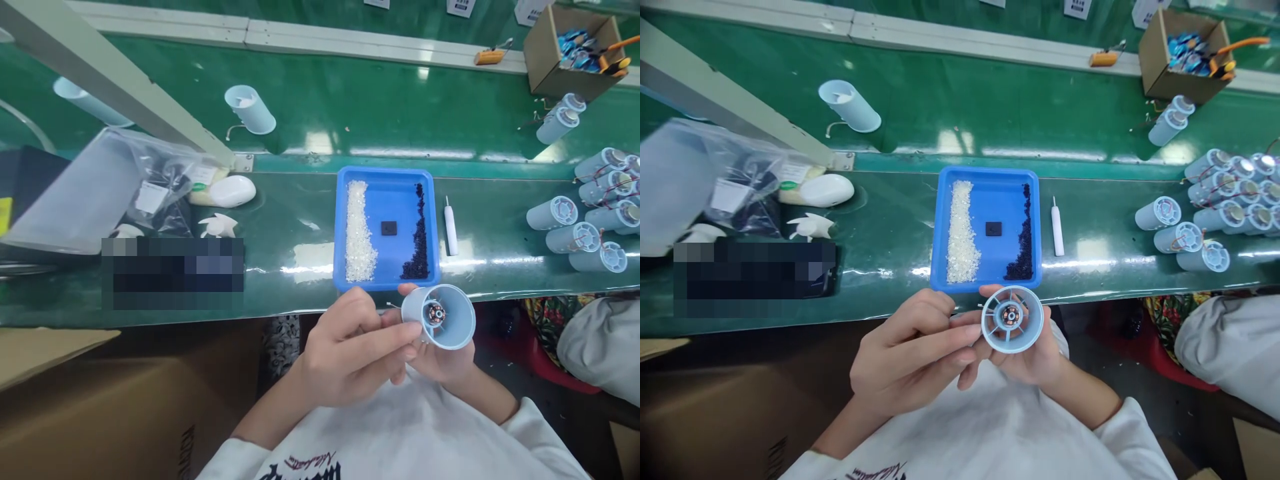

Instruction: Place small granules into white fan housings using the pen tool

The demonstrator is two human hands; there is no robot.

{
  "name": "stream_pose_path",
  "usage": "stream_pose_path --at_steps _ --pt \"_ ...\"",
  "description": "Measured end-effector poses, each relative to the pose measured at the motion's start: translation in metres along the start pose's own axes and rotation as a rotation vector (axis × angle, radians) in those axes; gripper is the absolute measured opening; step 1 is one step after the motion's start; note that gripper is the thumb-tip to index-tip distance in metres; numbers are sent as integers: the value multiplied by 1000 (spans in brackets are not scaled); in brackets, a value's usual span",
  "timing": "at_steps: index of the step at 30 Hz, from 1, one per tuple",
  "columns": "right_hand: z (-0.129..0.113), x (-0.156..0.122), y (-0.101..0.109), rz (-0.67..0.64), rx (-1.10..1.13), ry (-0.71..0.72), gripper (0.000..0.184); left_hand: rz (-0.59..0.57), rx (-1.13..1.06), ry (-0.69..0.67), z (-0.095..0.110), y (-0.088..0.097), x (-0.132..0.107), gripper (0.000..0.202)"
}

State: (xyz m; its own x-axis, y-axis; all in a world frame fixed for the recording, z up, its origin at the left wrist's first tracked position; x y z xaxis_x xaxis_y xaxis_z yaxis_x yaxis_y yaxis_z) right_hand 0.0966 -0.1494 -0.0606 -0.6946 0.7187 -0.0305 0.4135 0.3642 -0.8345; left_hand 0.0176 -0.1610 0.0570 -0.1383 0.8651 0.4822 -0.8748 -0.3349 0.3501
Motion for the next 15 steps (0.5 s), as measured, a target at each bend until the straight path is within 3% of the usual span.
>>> stream_pose_path --at_steps 10,15 --pt "5 3 8 81 -7 -32 66 -77 -27 -16 -2 -10 0 14" --pt "4 5 12 112 15 -21 66 -33 41 -29 -9 -12 -3 18"
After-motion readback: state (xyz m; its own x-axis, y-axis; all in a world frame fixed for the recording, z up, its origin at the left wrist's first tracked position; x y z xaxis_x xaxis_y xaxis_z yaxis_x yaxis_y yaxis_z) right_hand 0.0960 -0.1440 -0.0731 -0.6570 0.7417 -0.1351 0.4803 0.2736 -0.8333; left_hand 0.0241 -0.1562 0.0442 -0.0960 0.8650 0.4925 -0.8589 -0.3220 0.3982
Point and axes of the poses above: each hand's wrist, its own x-axis towards the middle knuckle, its own y-axis out of the back of the hand, z = x × y, the point moved 10 cm from there along x, towards the middle knuckle, and after that the axes turned 15 degrees about y, right-handed, at the moved point
